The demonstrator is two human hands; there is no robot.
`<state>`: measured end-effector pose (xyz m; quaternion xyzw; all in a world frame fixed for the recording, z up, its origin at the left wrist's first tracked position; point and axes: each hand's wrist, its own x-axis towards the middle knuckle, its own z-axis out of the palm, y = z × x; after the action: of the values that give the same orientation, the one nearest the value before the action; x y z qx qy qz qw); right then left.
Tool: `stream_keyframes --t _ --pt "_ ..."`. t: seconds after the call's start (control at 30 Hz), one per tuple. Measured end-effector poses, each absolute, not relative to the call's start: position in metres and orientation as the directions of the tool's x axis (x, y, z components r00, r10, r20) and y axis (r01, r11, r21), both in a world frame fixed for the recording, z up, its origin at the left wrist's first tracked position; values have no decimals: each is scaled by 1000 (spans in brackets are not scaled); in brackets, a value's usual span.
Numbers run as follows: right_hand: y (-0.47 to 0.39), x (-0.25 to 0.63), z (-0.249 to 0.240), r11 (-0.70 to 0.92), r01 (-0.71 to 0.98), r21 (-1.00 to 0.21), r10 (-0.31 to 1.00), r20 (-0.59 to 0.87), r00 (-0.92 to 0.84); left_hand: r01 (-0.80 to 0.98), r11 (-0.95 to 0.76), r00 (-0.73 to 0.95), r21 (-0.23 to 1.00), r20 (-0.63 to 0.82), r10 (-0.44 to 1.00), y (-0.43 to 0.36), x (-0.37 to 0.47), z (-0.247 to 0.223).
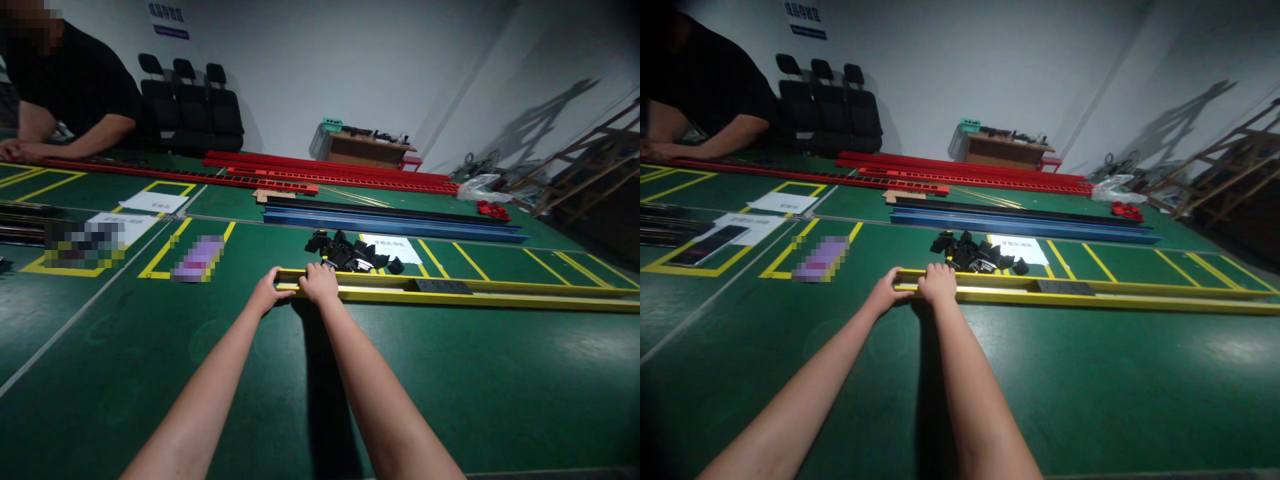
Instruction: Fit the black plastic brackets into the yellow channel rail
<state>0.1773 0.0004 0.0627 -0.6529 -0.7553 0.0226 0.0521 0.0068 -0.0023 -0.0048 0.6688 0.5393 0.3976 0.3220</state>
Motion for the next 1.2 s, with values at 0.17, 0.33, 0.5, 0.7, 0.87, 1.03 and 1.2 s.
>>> stream_keyframes --t 0.17,0.33,0.5,0.7,0.87,1.03,1.2 --pt "0 179 61 150 982 -116 986 87 -140 445 -218 106 869 191 976 -3 7 -6" --pt "0 179 61 148 983 -112 987 78 -140 435 -218 103 874 192 976 -4 8 -2" --pt "2 177 60 159 982 -99 984 94 -150 430 -215 104 877 188 977 -5 9 0" --pt "2 179 58 154 984 -92 983 113 -143 424 -204 104 882 176 979 -4 8 -1" --pt "1 179 56 159 981 -111 983 109 -147 440 -206 108 874 176 978 -5 8 1" --pt "3 182 56 184 976 -120 980 105 -171 457 -204 102 866 177 979 -5 8 1" --pt "6 205 63 320 931 -175 947 16 -322 444 -201 101 873 174 979 -6 8 1"
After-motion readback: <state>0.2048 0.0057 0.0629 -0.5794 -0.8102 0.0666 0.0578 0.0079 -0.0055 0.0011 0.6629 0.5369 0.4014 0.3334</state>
